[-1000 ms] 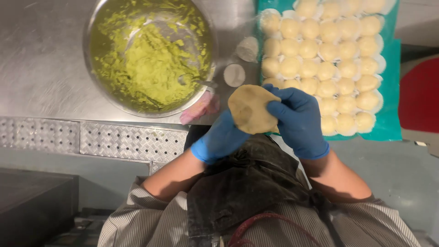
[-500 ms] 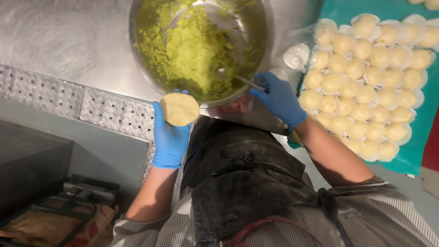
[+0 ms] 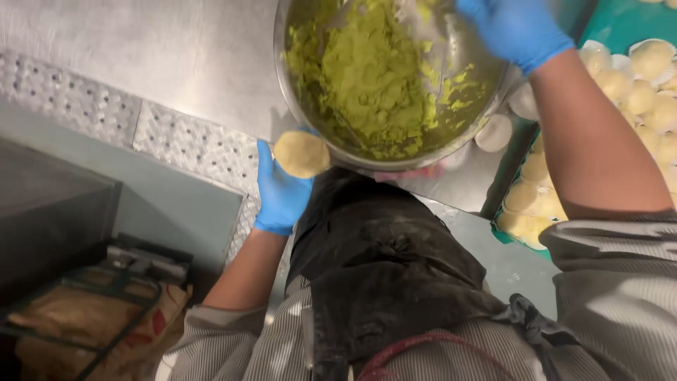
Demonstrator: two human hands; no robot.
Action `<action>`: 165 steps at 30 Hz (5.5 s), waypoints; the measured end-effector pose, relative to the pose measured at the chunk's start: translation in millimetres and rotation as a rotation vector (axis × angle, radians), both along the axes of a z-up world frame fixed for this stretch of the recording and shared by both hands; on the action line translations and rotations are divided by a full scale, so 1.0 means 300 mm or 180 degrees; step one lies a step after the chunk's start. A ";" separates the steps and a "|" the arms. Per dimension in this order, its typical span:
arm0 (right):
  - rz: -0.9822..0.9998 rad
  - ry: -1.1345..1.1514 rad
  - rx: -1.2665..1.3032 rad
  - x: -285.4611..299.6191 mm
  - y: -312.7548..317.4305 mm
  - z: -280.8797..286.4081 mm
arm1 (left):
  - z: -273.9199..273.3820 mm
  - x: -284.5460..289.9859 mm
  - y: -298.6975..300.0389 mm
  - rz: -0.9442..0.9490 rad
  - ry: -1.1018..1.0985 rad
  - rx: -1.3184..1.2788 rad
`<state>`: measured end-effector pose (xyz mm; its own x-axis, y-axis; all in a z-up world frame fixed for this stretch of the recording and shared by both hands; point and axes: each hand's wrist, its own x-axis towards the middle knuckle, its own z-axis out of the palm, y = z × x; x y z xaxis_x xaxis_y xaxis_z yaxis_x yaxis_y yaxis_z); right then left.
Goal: Filling small dough pieces with a green paste and placing them into liners on a tray.
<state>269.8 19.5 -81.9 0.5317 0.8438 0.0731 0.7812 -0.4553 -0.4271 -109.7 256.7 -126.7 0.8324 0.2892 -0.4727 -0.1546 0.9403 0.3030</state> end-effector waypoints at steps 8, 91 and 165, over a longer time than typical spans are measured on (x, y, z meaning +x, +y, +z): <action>-0.0226 0.0855 -0.0685 -0.156 -0.106 0.065 | -0.111 0.004 0.052 -0.0301 -0.0623 -0.1237; -0.1983 0.0874 0.1586 -0.854 -0.047 0.607 | 0.319 0.407 -0.342 -0.1292 -0.0320 0.2404; -0.2177 0.0900 0.3097 -0.759 -0.162 0.460 | 0.362 0.404 -0.181 -0.1248 -0.1162 -0.0292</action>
